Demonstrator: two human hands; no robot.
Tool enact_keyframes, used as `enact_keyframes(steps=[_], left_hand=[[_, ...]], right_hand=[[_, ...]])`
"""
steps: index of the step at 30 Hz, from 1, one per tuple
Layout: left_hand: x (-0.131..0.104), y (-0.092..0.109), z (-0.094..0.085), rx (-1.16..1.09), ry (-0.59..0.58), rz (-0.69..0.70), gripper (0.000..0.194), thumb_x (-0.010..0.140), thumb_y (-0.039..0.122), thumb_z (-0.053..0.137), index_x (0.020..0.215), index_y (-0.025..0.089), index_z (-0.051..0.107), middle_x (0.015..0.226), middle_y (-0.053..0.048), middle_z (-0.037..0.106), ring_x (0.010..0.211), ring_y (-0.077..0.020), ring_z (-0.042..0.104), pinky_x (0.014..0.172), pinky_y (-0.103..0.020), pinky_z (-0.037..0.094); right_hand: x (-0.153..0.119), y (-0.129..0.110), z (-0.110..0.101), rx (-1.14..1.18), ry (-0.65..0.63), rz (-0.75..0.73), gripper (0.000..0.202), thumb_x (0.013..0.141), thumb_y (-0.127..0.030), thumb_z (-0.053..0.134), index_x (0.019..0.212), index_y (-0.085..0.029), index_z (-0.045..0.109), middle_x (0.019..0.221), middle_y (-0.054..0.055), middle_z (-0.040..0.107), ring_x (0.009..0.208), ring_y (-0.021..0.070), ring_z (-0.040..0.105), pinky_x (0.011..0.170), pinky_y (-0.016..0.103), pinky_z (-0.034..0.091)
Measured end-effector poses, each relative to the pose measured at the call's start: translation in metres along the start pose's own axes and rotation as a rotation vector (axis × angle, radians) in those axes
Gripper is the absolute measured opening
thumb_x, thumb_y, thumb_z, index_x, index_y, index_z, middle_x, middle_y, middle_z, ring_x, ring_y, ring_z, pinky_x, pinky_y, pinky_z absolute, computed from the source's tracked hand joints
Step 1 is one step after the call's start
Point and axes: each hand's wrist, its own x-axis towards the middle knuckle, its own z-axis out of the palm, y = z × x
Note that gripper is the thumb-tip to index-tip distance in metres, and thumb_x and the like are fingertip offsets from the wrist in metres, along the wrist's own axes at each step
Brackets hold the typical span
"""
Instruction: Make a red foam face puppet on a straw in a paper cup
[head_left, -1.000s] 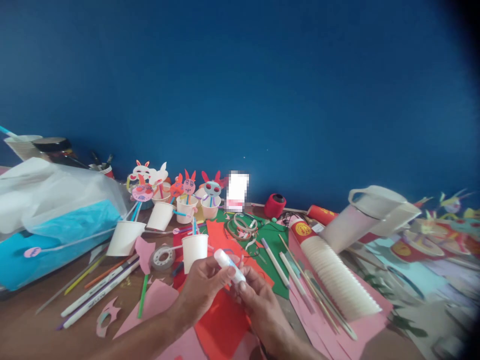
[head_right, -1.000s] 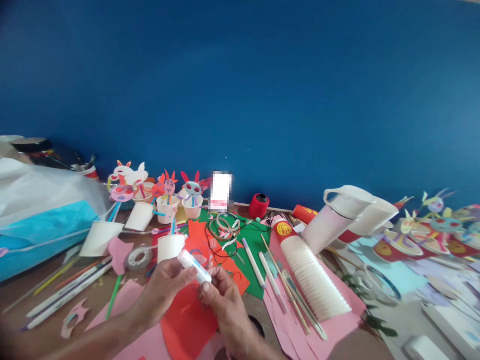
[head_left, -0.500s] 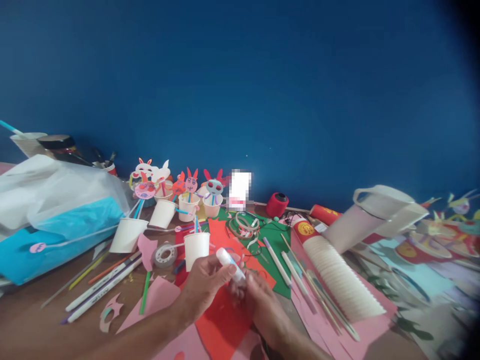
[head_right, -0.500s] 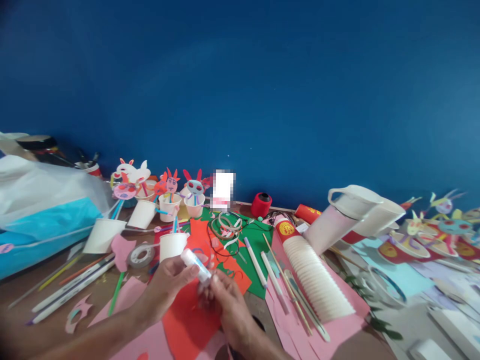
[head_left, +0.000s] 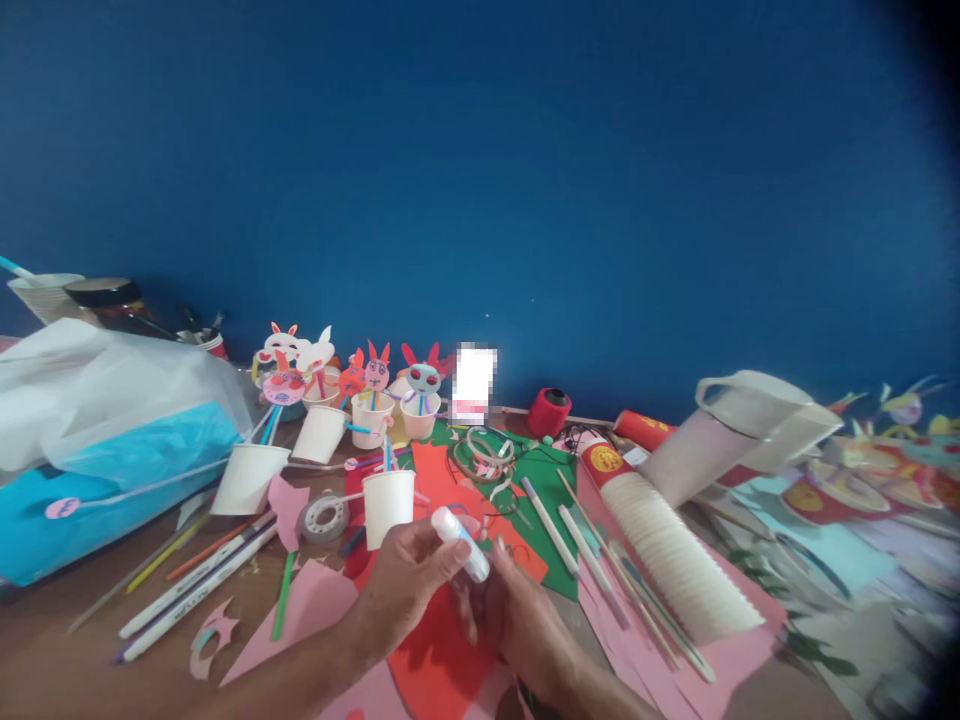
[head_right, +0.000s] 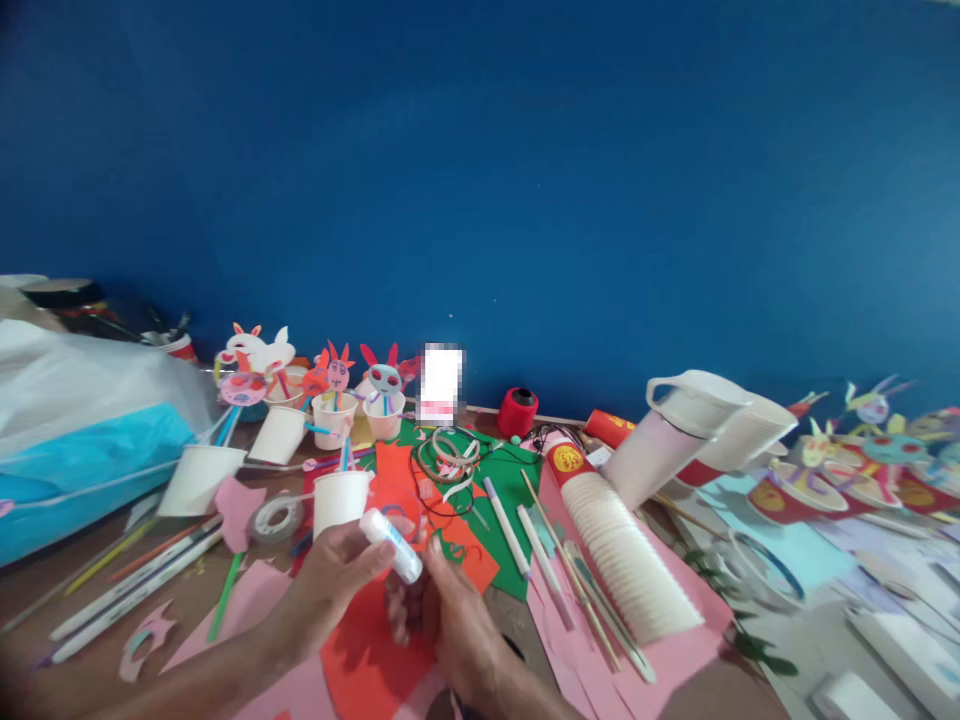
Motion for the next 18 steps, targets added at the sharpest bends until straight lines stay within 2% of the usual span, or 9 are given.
enact_keyframes(steps=[3, 6, 8, 10, 14, 16, 18], left_hand=[[0.0002, -0.0004, 0.0004, -0.013, -0.012, -0.004, 0.042, 0.069, 0.044, 0.063, 0.093, 0.009, 0.064, 0.059, -0.003, 0.063, 0.047, -0.0149, 0.056, 0.050, -0.029, 0.048], [0.0007, 0.0007, -0.0006, 0.016, 0.051, 0.030, 0.034, 0.068, 0.038, 0.066, 0.088, 0.011, 0.065, 0.067, -0.004, 0.065, 0.062, -0.0173, 0.061, 0.059, -0.028, 0.049], [0.0004, 0.0017, -0.0011, 0.031, 0.072, 0.033, 0.032, 0.068, 0.037, 0.066, 0.087, 0.011, 0.065, 0.070, -0.005, 0.066, 0.069, -0.0182, 0.061, 0.063, -0.027, 0.049], [-0.0005, 0.0021, -0.0009, 0.028, 0.056, 0.018, 0.032, 0.069, 0.037, 0.065, 0.088, 0.011, 0.065, 0.065, -0.004, 0.065, 0.066, -0.0174, 0.061, 0.064, -0.027, 0.049], [-0.0017, 0.0000, 0.0012, -0.010, -0.023, 0.003, 0.037, 0.071, 0.040, 0.063, 0.092, 0.009, 0.063, 0.060, -0.003, 0.063, 0.052, -0.0156, 0.059, 0.054, -0.028, 0.049], [-0.0015, -0.0012, 0.0017, -0.046, -0.078, 0.001, 0.039, 0.072, 0.042, 0.061, 0.095, 0.010, 0.061, 0.060, -0.002, 0.063, 0.047, -0.0155, 0.058, 0.050, -0.029, 0.049], [-0.0011, -0.0012, 0.0010, -0.047, -0.070, 0.005, 0.036, 0.072, 0.039, 0.061, 0.094, 0.010, 0.061, 0.062, -0.001, 0.063, 0.049, -0.0152, 0.059, 0.053, -0.029, 0.050]], right_hand=[[-0.0009, 0.0015, -0.0026, -0.057, -0.006, -0.035, 0.040, 0.084, -0.047, 0.045, 0.071, -0.011, 0.057, 0.056, 0.001, 0.052, 0.046, 0.0074, 0.042, 0.047, 0.020, 0.030], [-0.0012, 0.0024, -0.0081, -0.092, 0.016, -0.138, 0.022, 0.080, -0.035, 0.058, 0.077, -0.013, 0.056, 0.064, -0.001, 0.052, 0.054, 0.0066, 0.043, 0.054, 0.019, 0.033], [-0.0005, 0.0029, -0.0102, -0.097, 0.026, -0.156, 0.018, 0.076, -0.029, 0.064, 0.083, -0.015, 0.056, 0.068, -0.001, 0.052, 0.059, 0.0069, 0.044, 0.058, 0.019, 0.034], [0.0006, 0.0032, -0.0097, -0.062, 0.014, -0.139, 0.021, 0.076, -0.033, 0.064, 0.080, -0.014, 0.056, 0.067, -0.001, 0.051, 0.058, 0.0076, 0.044, 0.057, 0.019, 0.034], [0.0009, 0.0020, -0.0051, 0.005, -0.017, -0.021, 0.041, 0.084, -0.049, 0.044, 0.071, -0.012, 0.056, 0.053, 0.000, 0.049, 0.047, 0.0086, 0.043, 0.047, 0.020, 0.031], [0.0000, 0.0007, -0.0049, -0.027, -0.011, -0.017, 0.040, 0.084, -0.046, 0.046, 0.068, -0.011, 0.056, 0.051, 0.000, 0.050, 0.045, 0.0073, 0.041, 0.046, 0.019, 0.029], [-0.0007, 0.0001, -0.0069, -0.034, 0.001, -0.066, 0.029, 0.081, -0.039, 0.055, 0.071, -0.012, 0.057, 0.057, 0.000, 0.052, 0.048, 0.0065, 0.042, 0.049, 0.019, 0.030]])
